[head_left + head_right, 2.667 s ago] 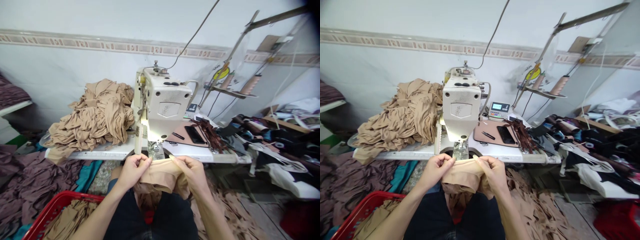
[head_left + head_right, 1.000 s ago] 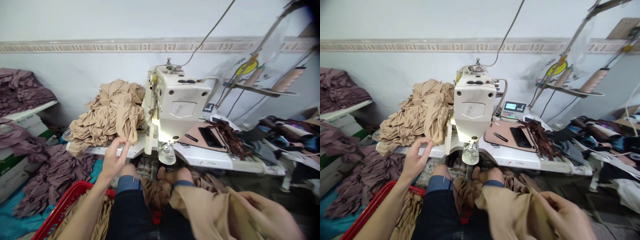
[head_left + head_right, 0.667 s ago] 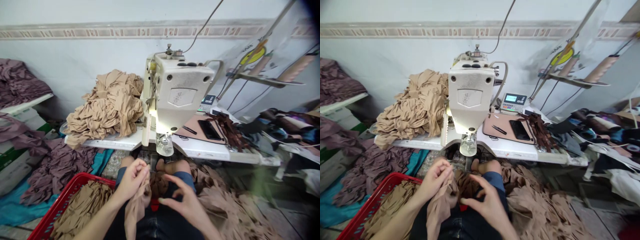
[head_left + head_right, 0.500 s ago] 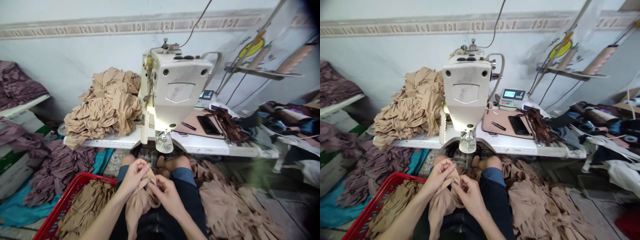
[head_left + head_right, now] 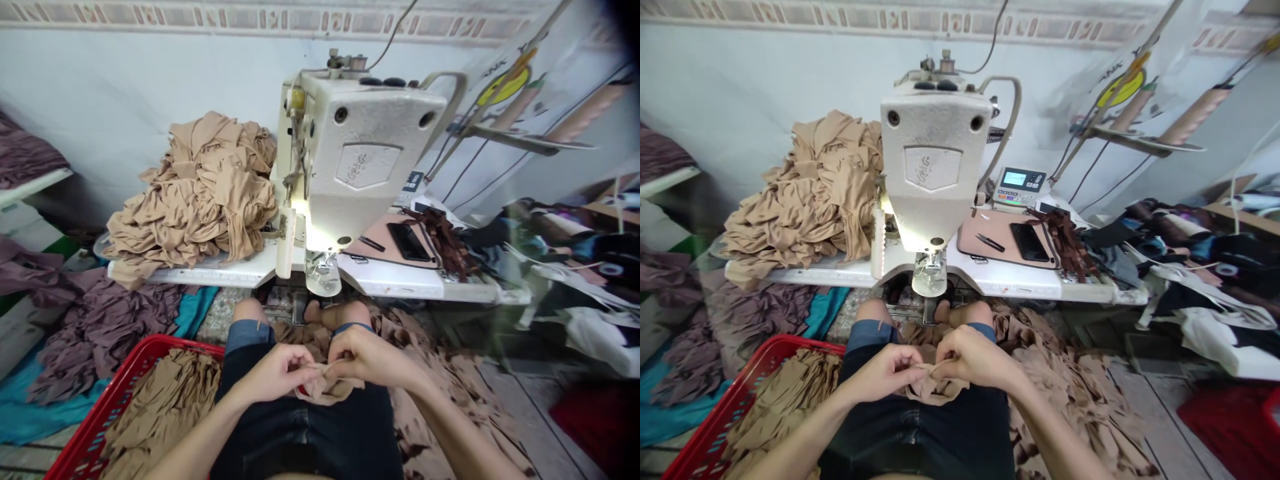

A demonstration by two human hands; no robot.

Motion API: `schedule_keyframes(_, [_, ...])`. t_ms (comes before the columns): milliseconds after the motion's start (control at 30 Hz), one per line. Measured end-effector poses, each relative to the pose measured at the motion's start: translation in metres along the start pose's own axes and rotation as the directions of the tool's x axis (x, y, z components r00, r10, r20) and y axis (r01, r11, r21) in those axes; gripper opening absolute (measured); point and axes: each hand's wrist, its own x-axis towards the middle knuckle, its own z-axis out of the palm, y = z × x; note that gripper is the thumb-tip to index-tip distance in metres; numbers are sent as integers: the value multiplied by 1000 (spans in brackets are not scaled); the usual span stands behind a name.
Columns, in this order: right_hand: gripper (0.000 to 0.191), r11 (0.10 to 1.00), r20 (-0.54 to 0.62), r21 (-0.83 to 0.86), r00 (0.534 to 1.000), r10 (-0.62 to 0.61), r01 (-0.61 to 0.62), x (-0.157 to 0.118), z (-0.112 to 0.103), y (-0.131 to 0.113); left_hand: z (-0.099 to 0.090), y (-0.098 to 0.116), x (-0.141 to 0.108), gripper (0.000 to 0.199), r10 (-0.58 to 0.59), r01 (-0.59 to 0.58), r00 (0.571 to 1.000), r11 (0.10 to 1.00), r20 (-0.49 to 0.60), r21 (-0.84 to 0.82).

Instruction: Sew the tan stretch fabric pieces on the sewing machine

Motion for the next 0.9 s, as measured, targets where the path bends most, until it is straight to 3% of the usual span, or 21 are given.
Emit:
schedule_keyframes(67, [20,992,41,126,999,26,-31,-2,-4,5,-4,5,0,38,14,-14,1000,1000,14,-10])
schedule_keyframes(200, [36,935,121,343,991,50,-89,-1,2,14,-15,24,1,33,129,-128,992,977,7,172])
schedule_keyframes(300, [41,899,39,436,999,33,-47,0,8,15,-16,31,3,34,135,-129,991,972,-16,197])
schedule_keyframes(400, [45,850,-62,525,993,100,-53,-3,11,11,-18,29,5,37,104,-95,987,993,-120,73])
schedule_keyframes(500, [48,814,-174,579,966,189,-54,-6,12,2,-22,30,6,46,134,-148,967,988,-218,-49])
schedule_keyframes(567, [47,833,-264,552,941,214,-34,-7,13,-6,-26,35,5,45,197,-204,953,979,-232,-3])
schedule_keyframes(633, [45,893,-369,451,909,194,-7,-8,14,-14,-30,42,5,36,305,-270,922,948,-237,168])
schedule_keyframes(767, [41,987,-579,157,813,59,40,-9,15,-30,-39,50,6,32,537,-393,826,765,-171,510])
schedule_keyframes(833, [37,996,-638,57,770,-13,64,-9,15,-37,-42,54,7,32,595,-433,794,699,-126,570])
schedule_keyframes(900, [34,996,-681,-3,730,-64,85,-7,12,-41,-44,60,8,32,613,-446,779,689,-131,571])
